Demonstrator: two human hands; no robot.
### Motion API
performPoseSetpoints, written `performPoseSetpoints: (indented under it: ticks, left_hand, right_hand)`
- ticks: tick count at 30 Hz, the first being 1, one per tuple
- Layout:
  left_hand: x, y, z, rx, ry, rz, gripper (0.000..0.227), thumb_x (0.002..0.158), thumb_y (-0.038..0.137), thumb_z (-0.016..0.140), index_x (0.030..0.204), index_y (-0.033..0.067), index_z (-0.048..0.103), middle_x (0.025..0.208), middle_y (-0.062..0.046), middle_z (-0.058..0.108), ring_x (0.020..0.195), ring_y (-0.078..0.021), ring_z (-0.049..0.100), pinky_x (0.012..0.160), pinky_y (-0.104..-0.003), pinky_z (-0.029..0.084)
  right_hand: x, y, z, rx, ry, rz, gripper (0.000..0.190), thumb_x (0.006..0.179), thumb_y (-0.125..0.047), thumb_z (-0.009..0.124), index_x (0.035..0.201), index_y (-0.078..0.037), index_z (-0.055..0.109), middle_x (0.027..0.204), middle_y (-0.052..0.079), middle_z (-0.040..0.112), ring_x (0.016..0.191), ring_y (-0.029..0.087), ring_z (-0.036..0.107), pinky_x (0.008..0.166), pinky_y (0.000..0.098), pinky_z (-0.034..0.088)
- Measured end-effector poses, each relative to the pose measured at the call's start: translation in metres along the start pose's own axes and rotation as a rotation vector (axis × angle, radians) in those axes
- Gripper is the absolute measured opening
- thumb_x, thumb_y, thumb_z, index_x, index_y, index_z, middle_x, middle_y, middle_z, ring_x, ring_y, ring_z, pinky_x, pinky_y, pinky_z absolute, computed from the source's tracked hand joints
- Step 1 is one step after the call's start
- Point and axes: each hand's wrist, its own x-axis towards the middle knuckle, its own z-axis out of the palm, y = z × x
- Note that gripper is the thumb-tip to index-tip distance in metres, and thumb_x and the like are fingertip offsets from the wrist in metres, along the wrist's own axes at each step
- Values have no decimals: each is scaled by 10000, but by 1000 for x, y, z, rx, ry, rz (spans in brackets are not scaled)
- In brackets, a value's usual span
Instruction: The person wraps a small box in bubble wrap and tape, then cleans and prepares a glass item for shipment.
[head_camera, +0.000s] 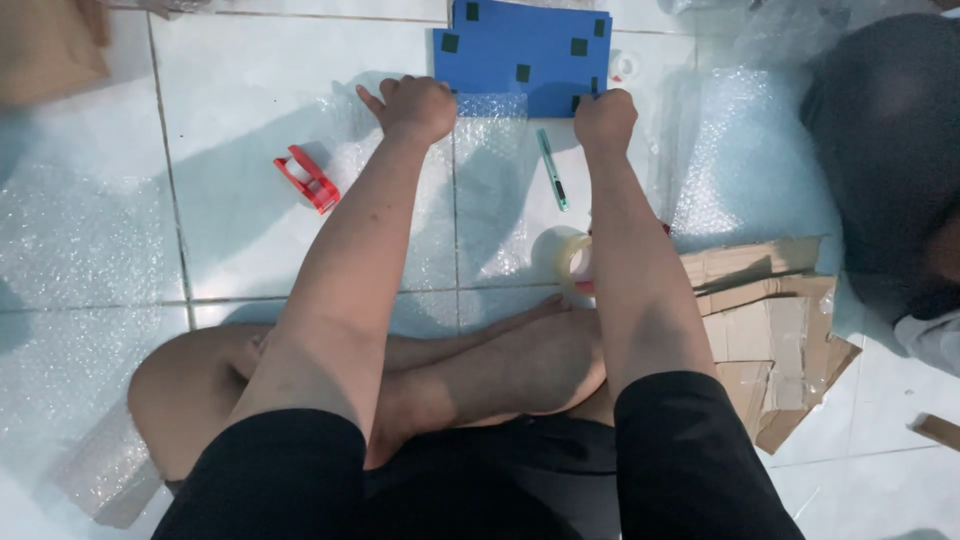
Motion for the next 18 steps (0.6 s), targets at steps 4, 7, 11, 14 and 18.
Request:
performPoseSetpoints:
  ticks: [4,7,11,14,18]
  left_hand:
    - [10,4,11,0,48,30,409,975,242,394,1107,46,728,1208,-202,654,1250,-458,421,1149,-790,-21]
    - [13,7,13,37,29,-13,367,953,249,468,1089,56,749,1148,-203,680,1234,-443,439,1160,-762,10]
    - [11,10,9,-35,66,-30,348,923,189,455,1047,45,747,1094,-200,698,1237,-446,449,1171,-743,11]
    - [5,15,-2,-87,120,-11,356,928,213,440,1037,103,761,1088,-169,713,1232,-444,461,1171,-752,8]
    - [-6,22,-8,-202,262,64,454,909,298,440,1223,179,746,1155,-103,740,1251,-412,499,1164,-751,49]
  right_hand:
    - [10,12,3,10,10,7,269,849,-221,688,764,32,717,737,156,722,651,279,685,676,367,570]
    - [17,20,6,29,-19,136,261,843,-225,701,823,35,702,792,164,733,709,284,717,700,362,587]
    - [23,27,3,200,-22,163,219,789,-194,761,886,1,772,830,115,745,755,228,699,739,313,572]
    - [10,0,-33,546,-125,316,224,807,-161,760,982,-30,807,865,59,709,767,152,621,709,255,538]
    - [-22,-41,-90,771,-145,418,237,887,-75,688,1105,-12,757,867,53,651,714,111,559,615,220,491]
